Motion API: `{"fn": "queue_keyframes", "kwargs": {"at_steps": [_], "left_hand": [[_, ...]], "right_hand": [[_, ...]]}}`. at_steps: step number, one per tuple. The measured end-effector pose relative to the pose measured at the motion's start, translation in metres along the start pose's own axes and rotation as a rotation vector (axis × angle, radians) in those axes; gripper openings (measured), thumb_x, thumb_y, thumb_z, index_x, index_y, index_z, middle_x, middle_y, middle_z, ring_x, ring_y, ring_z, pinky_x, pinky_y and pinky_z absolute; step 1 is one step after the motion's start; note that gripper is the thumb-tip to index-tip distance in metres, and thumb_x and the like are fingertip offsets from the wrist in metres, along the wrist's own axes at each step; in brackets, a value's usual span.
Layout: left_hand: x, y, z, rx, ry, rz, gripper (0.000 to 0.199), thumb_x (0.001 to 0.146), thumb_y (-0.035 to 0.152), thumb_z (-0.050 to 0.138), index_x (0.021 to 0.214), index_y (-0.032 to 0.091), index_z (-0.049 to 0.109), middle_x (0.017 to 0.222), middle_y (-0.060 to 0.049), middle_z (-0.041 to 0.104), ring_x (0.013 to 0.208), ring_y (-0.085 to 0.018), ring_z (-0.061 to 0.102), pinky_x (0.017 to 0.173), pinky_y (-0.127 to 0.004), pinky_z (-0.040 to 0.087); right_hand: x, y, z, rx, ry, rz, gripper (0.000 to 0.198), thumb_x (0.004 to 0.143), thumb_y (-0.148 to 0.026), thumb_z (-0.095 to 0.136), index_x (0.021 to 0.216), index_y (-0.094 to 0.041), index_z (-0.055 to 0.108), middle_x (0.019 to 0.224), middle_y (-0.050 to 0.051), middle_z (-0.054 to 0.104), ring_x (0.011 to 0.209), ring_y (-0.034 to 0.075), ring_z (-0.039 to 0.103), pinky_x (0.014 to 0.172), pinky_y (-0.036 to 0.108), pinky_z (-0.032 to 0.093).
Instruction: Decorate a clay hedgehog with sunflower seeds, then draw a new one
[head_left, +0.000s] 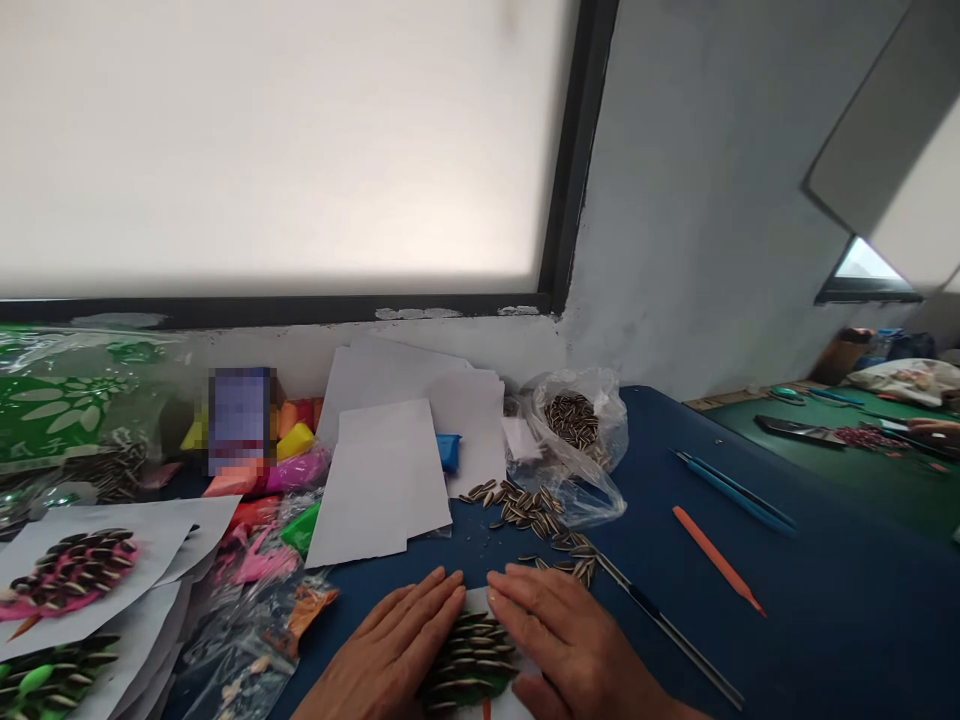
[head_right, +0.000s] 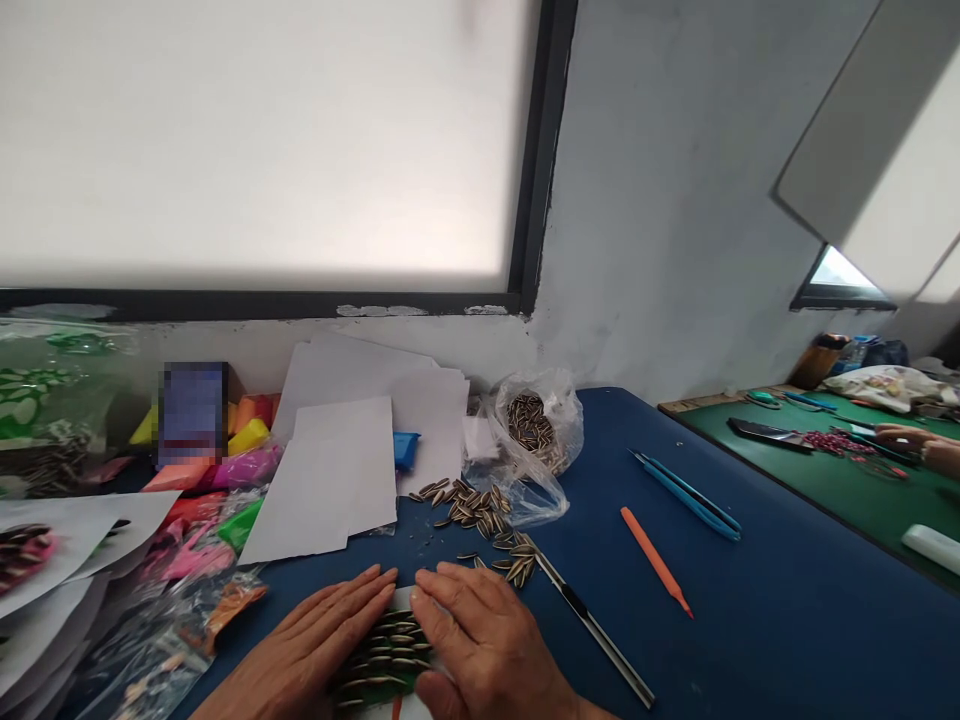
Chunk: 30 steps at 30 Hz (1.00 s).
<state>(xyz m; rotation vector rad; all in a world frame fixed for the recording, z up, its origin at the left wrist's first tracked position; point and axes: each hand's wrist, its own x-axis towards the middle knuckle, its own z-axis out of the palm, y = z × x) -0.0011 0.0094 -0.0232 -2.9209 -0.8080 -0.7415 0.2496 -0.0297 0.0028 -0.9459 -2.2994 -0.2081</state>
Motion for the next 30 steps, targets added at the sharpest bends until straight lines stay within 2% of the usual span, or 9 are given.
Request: {"fn": "queue_keyframes", "kwargs": {"at_steps": [1, 3, 8, 13, 18, 22, 24, 27, 30], "left_hand": [[-0.002, -0.004, 0.008, 0.017, -0.024, -0.006, 0.076, 0.101, 0.043, 0.049, 0.157, 0.03, -0.001, 0.149, -0.003, 0.046, 0.131, -0.025, 0.051, 0.1, -0.035, 0.051], [-0.005, -0.009, 0.017, 0.039, -0.045, 0.008, 0.077, 0.1, 0.042, 0.052, 0.157, 0.028, 0.001, 0.151, -0.004, 0.043, 0.132, -0.026, 0.049, 0.1, -0.036, 0.051], [-0.007, -0.008, 0.015, 0.037, -0.059, 0.031, 0.078, 0.099, 0.042, 0.053, 0.157, 0.026, 0.004, 0.152, -0.005, 0.04, 0.133, -0.026, 0.047, 0.1, -0.036, 0.051], [-0.007, -0.008, 0.016, -0.004, -0.079, 0.003, 0.079, 0.099, 0.039, 0.054, 0.157, 0.029, 0.001, 0.152, -0.004, 0.039, 0.134, -0.027, 0.046, 0.102, -0.038, 0.049], [0.003, 0.006, -0.015, -0.066, -0.093, -0.018, 0.079, 0.1, 0.045, 0.047, 0.155, 0.031, -0.009, 0.153, -0.004, 0.039, 0.131, -0.027, 0.051, 0.102, -0.038, 0.05], [0.011, 0.024, -0.049, -0.093, -0.119, -0.075, 0.08, 0.1, 0.044, 0.047, 0.156, 0.029, -0.008, 0.155, -0.005, 0.037, 0.135, -0.027, 0.046, 0.108, -0.039, 0.044], [0.013, 0.028, -0.055, -0.092, -0.106, -0.08, 0.082, 0.099, 0.045, 0.048, 0.156, 0.029, -0.008, 0.156, -0.006, 0.036, 0.136, -0.027, 0.044, 0.109, -0.04, 0.043], [0.013, 0.029, -0.057, -0.1, -0.086, -0.104, 0.082, 0.098, 0.038, 0.049, 0.156, 0.029, -0.009, 0.158, -0.004, 0.031, 0.139, -0.027, 0.04, 0.111, -0.042, 0.04], [0.013, 0.03, -0.06, -0.125, -0.057, -0.132, 0.082, 0.094, 0.024, 0.045, 0.156, 0.032, -0.009, 0.16, -0.001, 0.027, 0.14, -0.026, 0.039, 0.112, -0.041, 0.038]], "right_hand": [[-0.003, 0.002, 0.005, -0.02, -0.029, -0.031, 0.053, 0.105, -0.049, 0.027, 0.133, -0.015, 0.056, 0.125, 0.013, 0.068, 0.119, 0.027, 0.06, 0.097, 0.04, 0.051], [-0.011, 0.005, 0.017, -0.035, 0.045, -0.014, 0.067, 0.102, -0.06, 0.018, 0.132, -0.015, 0.058, 0.127, 0.012, 0.068, 0.125, 0.027, 0.057, 0.102, 0.042, 0.048], [-0.024, 0.01, 0.037, -0.038, 0.002, -0.038, 0.071, 0.1, -0.063, 0.019, 0.13, -0.015, 0.062, 0.129, 0.011, 0.067, 0.131, 0.027, 0.052, 0.107, 0.041, 0.045], [-0.024, 0.012, 0.035, -0.056, -0.004, -0.064, 0.07, 0.101, -0.062, 0.02, 0.131, -0.013, 0.061, 0.131, 0.011, 0.065, 0.133, 0.026, 0.05, 0.108, 0.039, 0.045], [-0.016, 0.009, 0.022, -0.069, -0.019, -0.095, 0.069, 0.101, -0.061, 0.022, 0.143, -0.013, 0.049, 0.141, 0.011, 0.056, 0.138, 0.025, 0.043, 0.112, 0.039, 0.04], [-0.005, 0.0, 0.014, -0.114, 0.054, -0.248, 0.044, 0.105, -0.04, 0.038, 0.14, -0.018, 0.05, 0.146, 0.003, 0.05, 0.142, 0.019, 0.036, 0.117, 0.035, 0.031], [0.002, -0.006, 0.008, -0.146, 0.105, -0.288, 0.04, 0.106, -0.036, 0.036, 0.136, -0.016, 0.054, 0.146, 0.002, 0.05, 0.142, 0.017, 0.036, 0.119, 0.033, 0.027], [0.01, -0.013, -0.002, -0.202, -0.051, -0.288, 0.049, 0.103, -0.046, 0.042, 0.135, -0.011, 0.054, 0.145, 0.007, 0.05, 0.14, 0.019, 0.04, 0.118, 0.033, 0.028], [0.012, -0.015, -0.006, -0.206, -0.058, -0.297, 0.052, 0.102, -0.049, 0.043, 0.135, -0.01, 0.053, 0.142, 0.007, 0.053, 0.138, 0.019, 0.043, 0.117, 0.032, 0.028]]}}
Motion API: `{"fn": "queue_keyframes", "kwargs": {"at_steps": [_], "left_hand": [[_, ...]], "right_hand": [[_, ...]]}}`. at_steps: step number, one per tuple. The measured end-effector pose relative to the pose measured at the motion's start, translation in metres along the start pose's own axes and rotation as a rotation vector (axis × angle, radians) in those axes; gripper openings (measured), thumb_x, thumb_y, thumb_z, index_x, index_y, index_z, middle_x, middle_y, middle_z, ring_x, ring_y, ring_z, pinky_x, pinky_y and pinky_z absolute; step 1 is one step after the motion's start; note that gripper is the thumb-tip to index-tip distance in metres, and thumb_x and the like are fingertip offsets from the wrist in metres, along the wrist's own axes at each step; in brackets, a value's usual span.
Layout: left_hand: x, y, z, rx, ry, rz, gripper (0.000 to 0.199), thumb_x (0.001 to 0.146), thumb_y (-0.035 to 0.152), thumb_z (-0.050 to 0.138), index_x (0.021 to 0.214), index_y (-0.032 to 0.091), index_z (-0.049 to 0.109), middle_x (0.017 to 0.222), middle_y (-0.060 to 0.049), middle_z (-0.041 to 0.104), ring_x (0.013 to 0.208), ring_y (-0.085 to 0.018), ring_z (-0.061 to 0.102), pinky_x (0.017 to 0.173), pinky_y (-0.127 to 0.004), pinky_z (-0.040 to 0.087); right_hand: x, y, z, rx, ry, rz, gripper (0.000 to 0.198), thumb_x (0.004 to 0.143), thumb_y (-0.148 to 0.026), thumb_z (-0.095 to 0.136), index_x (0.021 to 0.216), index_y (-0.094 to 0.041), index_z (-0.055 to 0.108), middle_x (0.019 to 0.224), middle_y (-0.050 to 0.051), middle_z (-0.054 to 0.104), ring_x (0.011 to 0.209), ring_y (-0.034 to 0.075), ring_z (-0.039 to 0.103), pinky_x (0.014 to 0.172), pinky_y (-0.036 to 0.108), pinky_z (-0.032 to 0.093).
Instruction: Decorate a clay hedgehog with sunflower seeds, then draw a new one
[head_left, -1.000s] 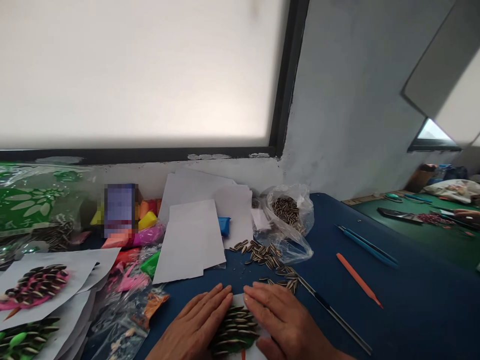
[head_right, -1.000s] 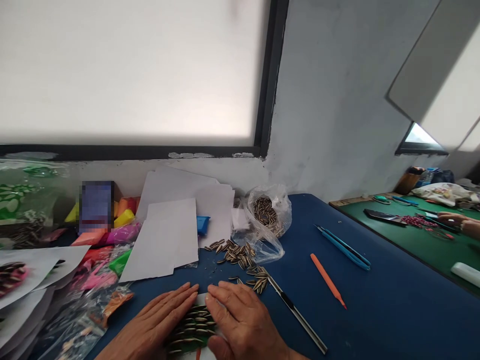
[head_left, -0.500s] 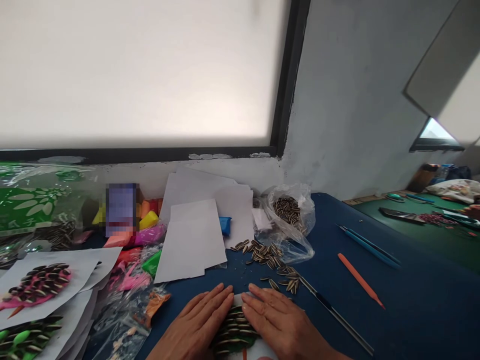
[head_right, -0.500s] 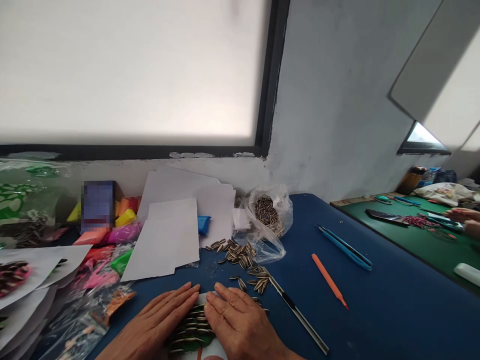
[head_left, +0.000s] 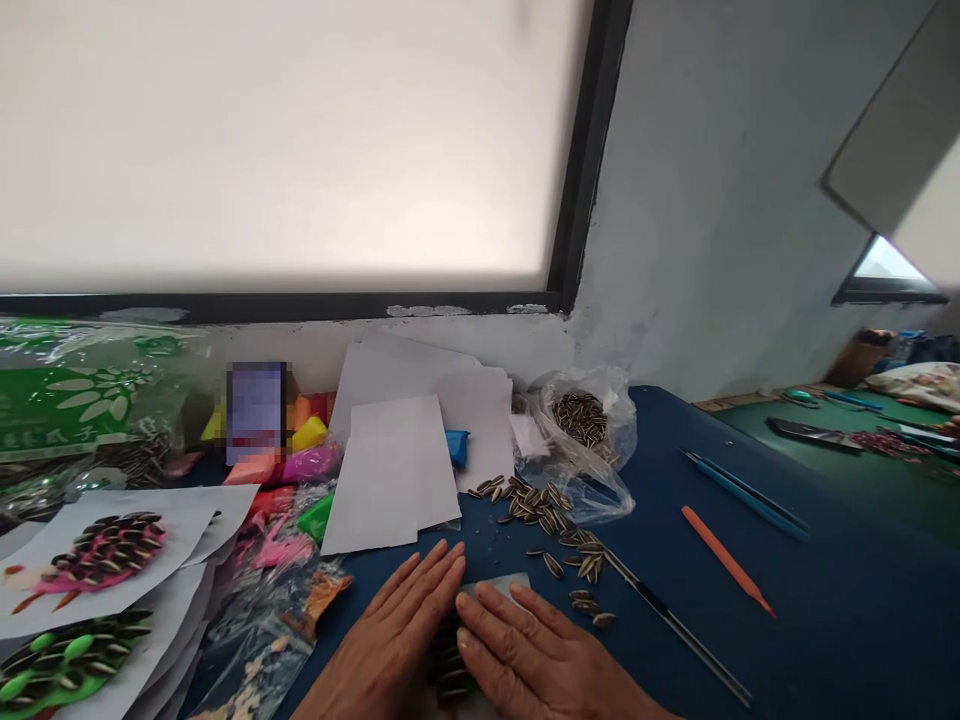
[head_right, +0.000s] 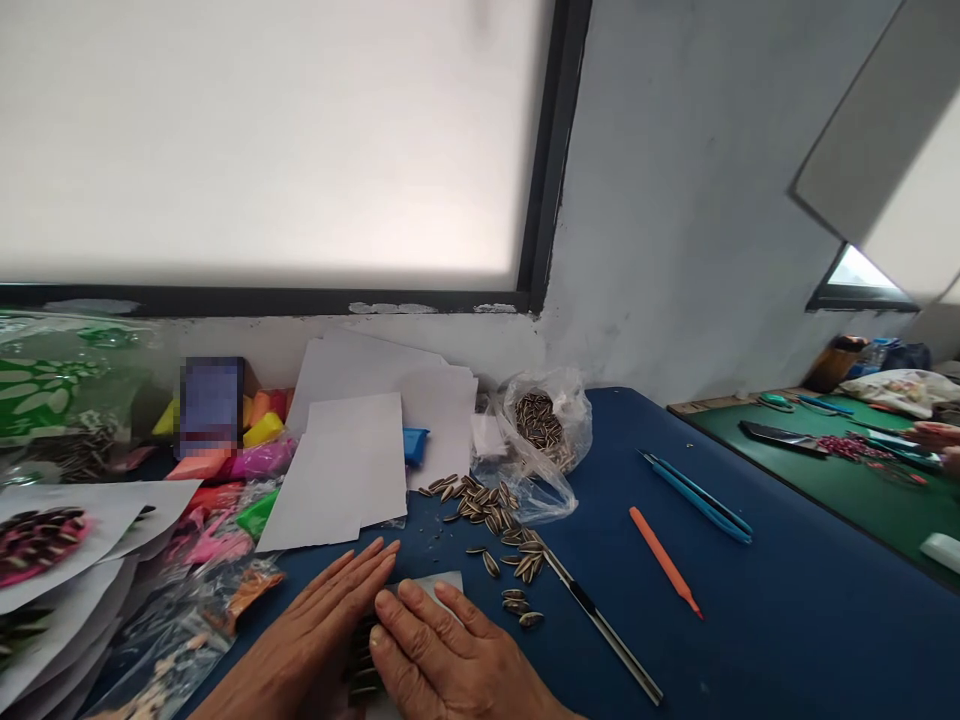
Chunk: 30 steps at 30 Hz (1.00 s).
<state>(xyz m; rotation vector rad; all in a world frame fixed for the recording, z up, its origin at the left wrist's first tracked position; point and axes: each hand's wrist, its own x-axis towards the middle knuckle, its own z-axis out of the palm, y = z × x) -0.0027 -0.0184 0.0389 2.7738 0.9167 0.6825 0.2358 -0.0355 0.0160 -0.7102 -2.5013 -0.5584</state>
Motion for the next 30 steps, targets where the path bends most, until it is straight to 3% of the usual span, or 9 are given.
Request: {"fn": "queue_keyframes", "kwargs": {"at_steps": [4, 7, 14, 18, 26, 30], "left_hand": [[-0.001, 0.001, -0.006, -0.014, 0.064, -0.069, 0.091, 0.083, 0.006, 0.039, 0.156, 0.036, -0.007, 0.159, 0.006, 0.027, 0.139, -0.023, 0.04, 0.114, -0.038, 0.037], [-0.004, -0.002, -0.005, -0.026, 0.106, -0.123, 0.09, 0.084, 0.002, 0.035, 0.155, 0.04, -0.005, 0.159, 0.008, 0.027, 0.139, -0.021, 0.04, 0.114, -0.037, 0.036], [-0.012, -0.014, 0.012, -0.061, -0.002, -0.081, 0.097, 0.079, 0.004, 0.041, 0.155, 0.039, -0.008, 0.16, 0.008, 0.023, 0.141, -0.022, 0.037, 0.115, -0.037, 0.035], [-0.012, -0.012, 0.01, -0.023, -0.022, -0.063, 0.095, 0.081, 0.007, 0.042, 0.155, 0.038, -0.009, 0.159, 0.006, 0.025, 0.139, -0.024, 0.04, 0.113, -0.039, 0.037], [-0.009, -0.004, 0.001, 0.025, -0.016, -0.05, 0.091, 0.085, 0.01, 0.043, 0.155, 0.037, -0.008, 0.159, 0.005, 0.026, 0.137, -0.024, 0.043, 0.112, -0.037, 0.039], [-0.013, -0.009, 0.007, 0.029, -0.027, -0.069, 0.09, 0.085, 0.01, 0.041, 0.155, 0.037, -0.008, 0.159, 0.006, 0.024, 0.138, -0.023, 0.041, 0.113, -0.038, 0.037]], "right_hand": [[-0.003, -0.001, 0.008, -0.019, 0.015, 0.0, 0.047, 0.103, -0.044, 0.044, 0.137, -0.012, 0.053, 0.143, 0.006, 0.052, 0.139, 0.018, 0.041, 0.118, 0.032, 0.025], [-0.003, -0.003, 0.014, -0.023, 0.01, -0.011, 0.045, 0.104, -0.042, 0.043, 0.136, -0.011, 0.054, 0.143, 0.006, 0.052, 0.138, 0.018, 0.042, 0.118, 0.032, 0.024], [-0.003, -0.008, 0.016, -0.003, -0.056, -0.018, 0.045, 0.105, -0.04, 0.043, 0.137, -0.01, 0.052, 0.143, 0.007, 0.053, 0.134, 0.018, 0.048, 0.115, 0.031, 0.031], [-0.004, -0.009, 0.019, 0.027, -0.047, -0.003, 0.045, 0.104, -0.04, 0.045, 0.137, -0.01, 0.051, 0.142, 0.008, 0.053, 0.134, 0.019, 0.048, 0.116, 0.031, 0.031], [-0.007, -0.01, 0.021, 0.071, -0.068, -0.004, 0.046, 0.103, -0.036, 0.047, 0.139, -0.008, 0.049, 0.144, 0.01, 0.051, 0.138, 0.021, 0.043, 0.117, 0.032, 0.03], [-0.008, -0.007, 0.017, 0.159, -0.079, 0.067, 0.059, 0.104, -0.043, 0.042, 0.15, -0.008, 0.033, 0.151, 0.011, 0.041, 0.144, 0.022, 0.031, 0.116, 0.034, 0.03]]}}
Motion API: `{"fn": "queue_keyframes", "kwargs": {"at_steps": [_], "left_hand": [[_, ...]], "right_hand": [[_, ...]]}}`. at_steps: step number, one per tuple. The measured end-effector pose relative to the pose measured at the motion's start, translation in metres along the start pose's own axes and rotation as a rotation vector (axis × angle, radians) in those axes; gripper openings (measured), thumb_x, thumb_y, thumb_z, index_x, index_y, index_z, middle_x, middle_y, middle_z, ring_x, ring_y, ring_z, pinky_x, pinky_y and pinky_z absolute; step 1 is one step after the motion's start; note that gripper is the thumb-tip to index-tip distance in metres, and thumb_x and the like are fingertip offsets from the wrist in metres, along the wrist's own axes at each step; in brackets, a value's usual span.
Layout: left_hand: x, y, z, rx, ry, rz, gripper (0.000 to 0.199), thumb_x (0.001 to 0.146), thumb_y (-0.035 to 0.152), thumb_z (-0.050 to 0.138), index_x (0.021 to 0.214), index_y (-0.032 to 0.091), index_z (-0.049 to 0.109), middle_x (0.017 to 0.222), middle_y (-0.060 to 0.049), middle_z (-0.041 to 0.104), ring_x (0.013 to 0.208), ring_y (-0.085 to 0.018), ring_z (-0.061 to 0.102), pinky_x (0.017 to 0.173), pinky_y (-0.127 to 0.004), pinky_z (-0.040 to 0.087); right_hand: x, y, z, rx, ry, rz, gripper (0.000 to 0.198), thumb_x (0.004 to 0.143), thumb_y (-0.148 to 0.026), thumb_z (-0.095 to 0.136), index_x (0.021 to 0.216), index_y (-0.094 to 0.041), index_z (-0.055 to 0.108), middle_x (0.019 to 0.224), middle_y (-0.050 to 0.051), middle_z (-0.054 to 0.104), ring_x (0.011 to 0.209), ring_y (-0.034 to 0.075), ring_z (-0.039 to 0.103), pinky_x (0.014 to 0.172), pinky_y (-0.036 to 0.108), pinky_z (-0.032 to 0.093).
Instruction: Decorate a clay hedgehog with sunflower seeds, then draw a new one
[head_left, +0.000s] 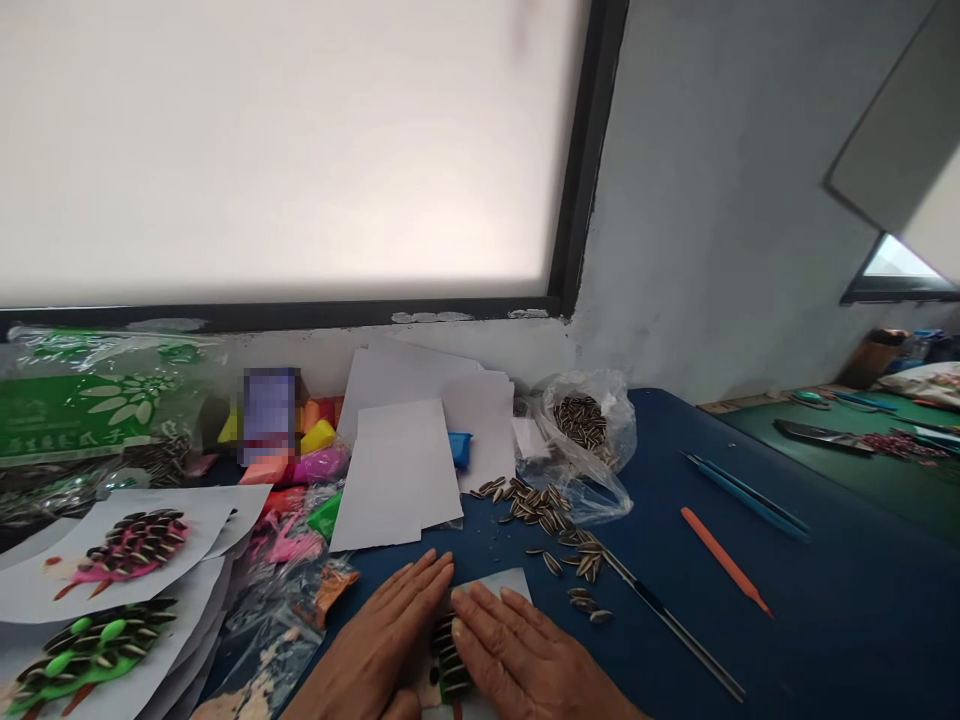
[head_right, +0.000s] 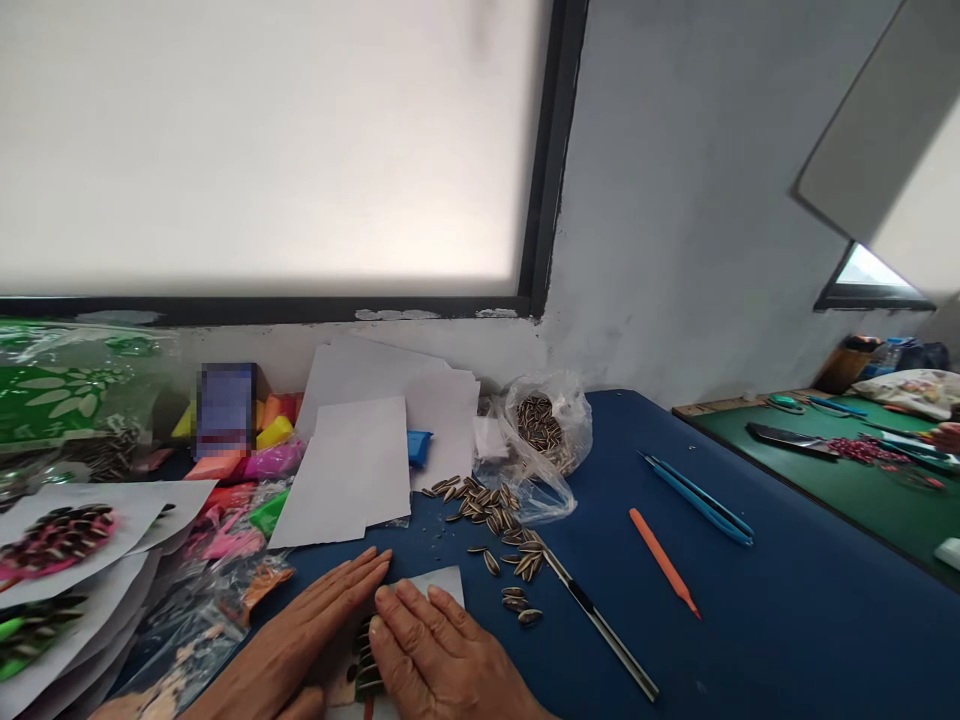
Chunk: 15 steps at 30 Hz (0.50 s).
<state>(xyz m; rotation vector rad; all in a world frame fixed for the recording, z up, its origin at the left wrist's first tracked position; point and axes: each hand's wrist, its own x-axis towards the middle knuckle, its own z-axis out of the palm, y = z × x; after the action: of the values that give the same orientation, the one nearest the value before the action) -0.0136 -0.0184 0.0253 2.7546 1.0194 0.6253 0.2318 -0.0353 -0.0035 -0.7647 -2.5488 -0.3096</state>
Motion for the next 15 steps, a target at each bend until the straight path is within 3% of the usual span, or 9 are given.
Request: {"fn": "queue_keyframes", "kwargs": {"at_steps": [4, 9, 15], "left_hand": [[-0.004, -0.005, 0.001, 0.038, -0.022, -0.03, 0.089, 0.086, 0.012, 0.044, 0.156, 0.038, -0.005, 0.159, 0.004, 0.024, 0.136, -0.025, 0.043, 0.107, -0.038, 0.045], [-0.004, 0.001, -0.011, 0.073, 0.048, -0.066, 0.086, 0.088, 0.009, 0.04, 0.156, 0.038, -0.004, 0.158, 0.006, 0.026, 0.138, -0.024, 0.04, 0.111, -0.039, 0.041], [-0.025, 0.011, 0.0, 0.159, 0.059, -0.097, 0.076, 0.099, 0.026, 0.043, 0.156, 0.035, -0.005, 0.156, 0.002, 0.033, 0.134, -0.025, 0.047, 0.106, -0.037, 0.046]], "right_hand": [[0.002, 0.008, -0.014, 0.121, -0.025, 0.186, 0.071, 0.103, -0.053, 0.033, 0.155, -0.006, 0.02, 0.157, 0.016, 0.029, 0.147, 0.026, 0.022, 0.116, 0.042, 0.032], [0.0, 0.013, -0.025, 0.278, -0.085, 0.415, 0.055, 0.105, -0.027, 0.031, 0.156, -0.011, 0.019, 0.159, 0.013, 0.028, 0.146, 0.024, 0.026, 0.115, 0.042, 0.035], [-0.002, 0.011, -0.023, 0.292, -0.117, 0.37, 0.057, 0.103, -0.026, 0.035, 0.156, -0.009, 0.021, 0.158, 0.014, 0.03, 0.146, 0.026, 0.027, 0.116, 0.045, 0.033]]}}
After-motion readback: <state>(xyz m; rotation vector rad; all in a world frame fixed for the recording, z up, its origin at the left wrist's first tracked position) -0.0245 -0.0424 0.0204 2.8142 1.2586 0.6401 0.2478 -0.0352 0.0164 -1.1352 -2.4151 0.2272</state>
